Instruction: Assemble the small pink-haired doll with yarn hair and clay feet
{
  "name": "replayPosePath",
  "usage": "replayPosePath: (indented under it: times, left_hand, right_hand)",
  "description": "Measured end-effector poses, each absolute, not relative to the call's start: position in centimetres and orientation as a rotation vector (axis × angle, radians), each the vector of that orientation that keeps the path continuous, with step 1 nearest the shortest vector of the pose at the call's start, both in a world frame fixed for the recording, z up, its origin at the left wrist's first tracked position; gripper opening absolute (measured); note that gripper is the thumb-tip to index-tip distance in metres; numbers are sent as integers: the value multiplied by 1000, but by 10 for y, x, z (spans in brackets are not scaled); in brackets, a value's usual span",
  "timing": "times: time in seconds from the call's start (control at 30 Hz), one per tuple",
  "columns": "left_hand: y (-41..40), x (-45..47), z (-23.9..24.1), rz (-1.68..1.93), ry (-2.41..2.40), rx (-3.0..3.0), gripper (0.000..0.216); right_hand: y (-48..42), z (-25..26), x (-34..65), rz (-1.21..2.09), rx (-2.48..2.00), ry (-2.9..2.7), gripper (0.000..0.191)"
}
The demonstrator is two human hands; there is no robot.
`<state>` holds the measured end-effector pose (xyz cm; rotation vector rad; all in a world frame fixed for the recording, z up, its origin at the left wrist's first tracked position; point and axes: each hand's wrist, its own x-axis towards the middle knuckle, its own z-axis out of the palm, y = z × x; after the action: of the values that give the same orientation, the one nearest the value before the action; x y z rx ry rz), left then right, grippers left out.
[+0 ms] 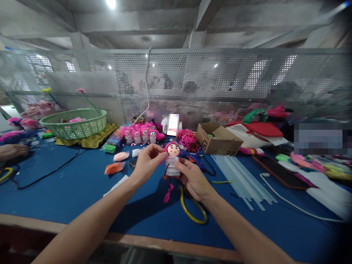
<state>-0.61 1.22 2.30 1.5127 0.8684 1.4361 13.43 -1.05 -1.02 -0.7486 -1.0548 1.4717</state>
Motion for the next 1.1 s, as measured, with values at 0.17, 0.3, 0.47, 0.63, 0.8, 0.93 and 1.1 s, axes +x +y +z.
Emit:
replayPosePath:
  times: [0.17,0.3,0.47,0.63,0.8,0.93,1.1]
  left_hand:
    - [13,-6,21,1433,886,1563,17]
    - [12,-6,21,1429,892,1565,16]
    - [10,-4,23,1394,850,1498,20]
    - [10,-6,23,1333,766,1385,21]
    - [15,-9,21,1262,688,1336,20]
    - [16,-10,21,1224,667,1309,21]
    - [16,-13,24,1183,649,1320,23]
  right_hand:
    - [-13,-9,133,1486,-733,-1039,30]
    - [-14,-6,132,1455,-754,-1027,31]
    - [-14,-6,134,1401,-775,-1073,31]
    - [-13,-9,135,1349,-794,-1125,32]
    - [-13,-8,136,1313,-783,-1163,32]
    - [-14,-8,138,1292,-778,-1197,30]
    - [-13,-8,138,1296,-773,-1188,32]
